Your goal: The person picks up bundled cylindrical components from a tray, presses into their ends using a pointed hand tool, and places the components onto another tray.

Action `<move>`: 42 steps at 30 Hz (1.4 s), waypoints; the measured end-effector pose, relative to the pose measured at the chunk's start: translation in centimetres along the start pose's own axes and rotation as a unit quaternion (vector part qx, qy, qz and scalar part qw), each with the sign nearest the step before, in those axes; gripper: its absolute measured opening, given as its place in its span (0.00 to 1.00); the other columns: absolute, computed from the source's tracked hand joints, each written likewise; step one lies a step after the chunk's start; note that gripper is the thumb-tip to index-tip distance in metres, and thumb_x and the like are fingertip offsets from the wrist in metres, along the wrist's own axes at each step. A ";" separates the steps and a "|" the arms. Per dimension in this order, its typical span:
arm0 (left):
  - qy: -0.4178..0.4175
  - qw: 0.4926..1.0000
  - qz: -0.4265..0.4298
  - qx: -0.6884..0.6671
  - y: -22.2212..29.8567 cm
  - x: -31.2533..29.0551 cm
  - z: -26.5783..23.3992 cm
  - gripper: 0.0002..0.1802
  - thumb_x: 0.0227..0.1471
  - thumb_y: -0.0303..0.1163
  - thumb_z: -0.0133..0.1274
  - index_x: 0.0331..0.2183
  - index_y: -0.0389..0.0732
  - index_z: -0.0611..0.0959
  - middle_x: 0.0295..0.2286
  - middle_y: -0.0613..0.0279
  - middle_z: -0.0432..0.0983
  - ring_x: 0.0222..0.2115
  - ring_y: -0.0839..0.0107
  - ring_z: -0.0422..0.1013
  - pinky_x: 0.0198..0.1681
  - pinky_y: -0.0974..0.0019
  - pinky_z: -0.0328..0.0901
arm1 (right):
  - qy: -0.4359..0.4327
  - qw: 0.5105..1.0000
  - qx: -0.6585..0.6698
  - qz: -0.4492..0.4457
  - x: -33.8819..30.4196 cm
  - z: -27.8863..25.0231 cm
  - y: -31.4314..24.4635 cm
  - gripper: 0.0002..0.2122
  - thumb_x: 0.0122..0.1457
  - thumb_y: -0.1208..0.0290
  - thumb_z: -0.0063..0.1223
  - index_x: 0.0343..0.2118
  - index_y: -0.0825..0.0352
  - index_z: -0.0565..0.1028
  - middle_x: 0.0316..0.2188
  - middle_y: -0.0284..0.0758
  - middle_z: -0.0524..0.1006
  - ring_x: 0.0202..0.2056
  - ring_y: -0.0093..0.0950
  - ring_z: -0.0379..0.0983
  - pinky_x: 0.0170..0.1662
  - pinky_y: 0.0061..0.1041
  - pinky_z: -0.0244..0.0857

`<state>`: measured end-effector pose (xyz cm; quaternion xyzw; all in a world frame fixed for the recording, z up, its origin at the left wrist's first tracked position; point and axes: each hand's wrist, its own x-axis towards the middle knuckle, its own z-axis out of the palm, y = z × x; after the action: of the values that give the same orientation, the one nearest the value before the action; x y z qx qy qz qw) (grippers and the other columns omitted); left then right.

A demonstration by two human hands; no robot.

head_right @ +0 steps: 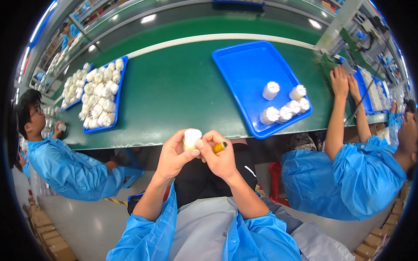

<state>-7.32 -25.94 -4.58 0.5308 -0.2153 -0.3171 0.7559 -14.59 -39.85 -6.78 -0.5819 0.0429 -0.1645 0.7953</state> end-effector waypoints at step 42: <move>0.101 0.892 0.057 0.438 -0.4 -2.1 1.2 0.17 0.39 0.24 0.62 0.36 0.35 0.77 0.26 0.49 0.78 0.27 0.55 0.78 0.31 0.61 0.70 | 0.089 0.965 0.173 -0.178 -0.2 3.0 -0.1 0.26 0.72 0.53 0.24 0.15 0.58 0.56 0.08 0.29 0.59 0.12 0.20 0.48 0.22 0.22 0.50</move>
<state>-9.73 -25.32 -4.51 0.8239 -0.2845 -0.0913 0.4815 -14.01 -37.06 -5.74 -0.4166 -0.0201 -0.3591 0.8349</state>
